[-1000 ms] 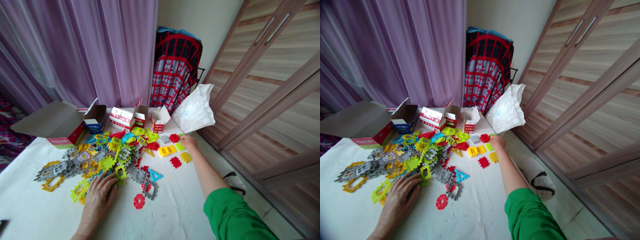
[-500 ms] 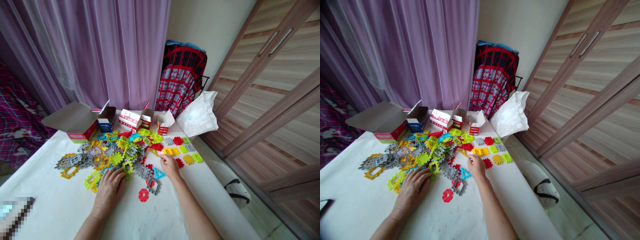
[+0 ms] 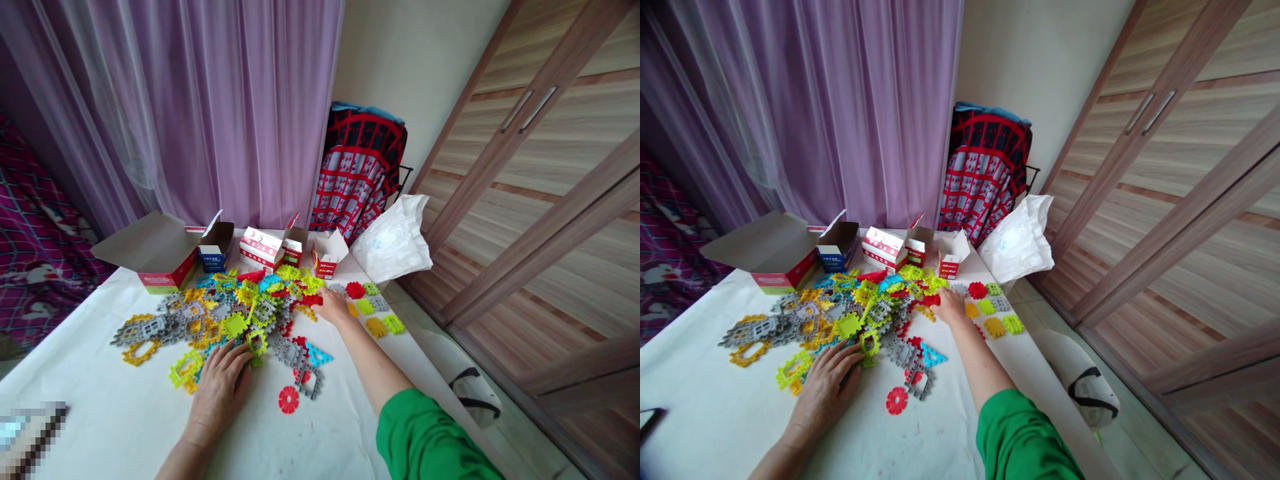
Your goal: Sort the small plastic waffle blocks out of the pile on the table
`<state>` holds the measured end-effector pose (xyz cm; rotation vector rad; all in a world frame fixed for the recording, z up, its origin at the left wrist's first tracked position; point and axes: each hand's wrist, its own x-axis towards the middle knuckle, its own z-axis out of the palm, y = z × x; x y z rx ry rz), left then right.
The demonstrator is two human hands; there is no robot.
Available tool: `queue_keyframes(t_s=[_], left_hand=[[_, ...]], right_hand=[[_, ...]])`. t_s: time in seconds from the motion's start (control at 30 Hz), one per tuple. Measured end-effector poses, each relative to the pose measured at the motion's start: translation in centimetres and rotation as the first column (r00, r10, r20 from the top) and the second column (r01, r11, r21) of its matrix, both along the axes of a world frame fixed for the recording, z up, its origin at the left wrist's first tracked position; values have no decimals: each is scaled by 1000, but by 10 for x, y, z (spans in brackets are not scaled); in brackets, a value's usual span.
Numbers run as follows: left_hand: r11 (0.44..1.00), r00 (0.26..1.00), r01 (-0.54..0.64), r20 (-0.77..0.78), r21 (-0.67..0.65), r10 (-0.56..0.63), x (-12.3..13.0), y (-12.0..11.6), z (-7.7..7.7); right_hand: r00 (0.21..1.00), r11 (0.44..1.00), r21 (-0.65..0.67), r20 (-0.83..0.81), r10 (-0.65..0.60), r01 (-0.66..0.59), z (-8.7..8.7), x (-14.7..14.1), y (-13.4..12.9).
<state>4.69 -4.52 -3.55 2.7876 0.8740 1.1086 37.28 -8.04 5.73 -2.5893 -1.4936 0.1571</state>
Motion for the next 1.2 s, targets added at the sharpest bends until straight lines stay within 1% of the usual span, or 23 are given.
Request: queue_keyframes(t_s=[0.17,0.27,0.33,0.43,0.5,0.57,0.67,0.8,0.87,0.93,1.0,1.03,1.13,1.2], left_hand=[[1000,1000,5,-12,-29,-5,0,-1,1],[999,1000,5,-7,-41,-6,0,-1,2],[999,1000,2,-2,-44,-3,0,-1,2],[999,1000,4,1,-40,-4,0,-1,3],[999,1000,6,-3,-44,-6,0,-1,3],[998,1000,8,-9,-60,-9,0,-2,4],[996,1000,12,-9,-88,-12,0,-2,5],[996,1000,5,-17,-94,-6,0,-3,6],[996,1000,5,-24,-95,-7,0,-3,7],[996,1000,5,-25,-93,-7,0,-2,8],[996,1000,5,-23,-92,-7,0,-2,8],[996,1000,3,-25,-93,-6,0,-1,8],[996,999,-2,-42,-93,-2,-1,-2,9],[996,999,-7,-53,-86,2,-1,-2,9]], right_hand=[[997,997,9,-27,79,-78,1,-12,-2],[992,991,45,-13,124,-124,5,-17,-6],[987,983,90,-4,162,-161,8,-19,-10],[975,957,194,-14,222,-215,12,-22,-21],[964,933,261,-29,266,-249,13,-24,-32],[950,912,295,-41,308,-283,12,-26,-46],[927,899,273,-58,370,-342,9,-26,-73],[897,895,162,-89,434,-416,7,-17,-108],[878,883,122,-110,466,-453,6,-9,-120],[862,869,102,-116,494,-484,6,-2,-127],[864,869,96,-97,494,-486,6,1,-129],[876,879,95,-85,475,-467,5,1,-129],[936,938,83,-78,343,-337,4,-11,-129],[958,962,46,-94,271,-268,3,-23,-129]])
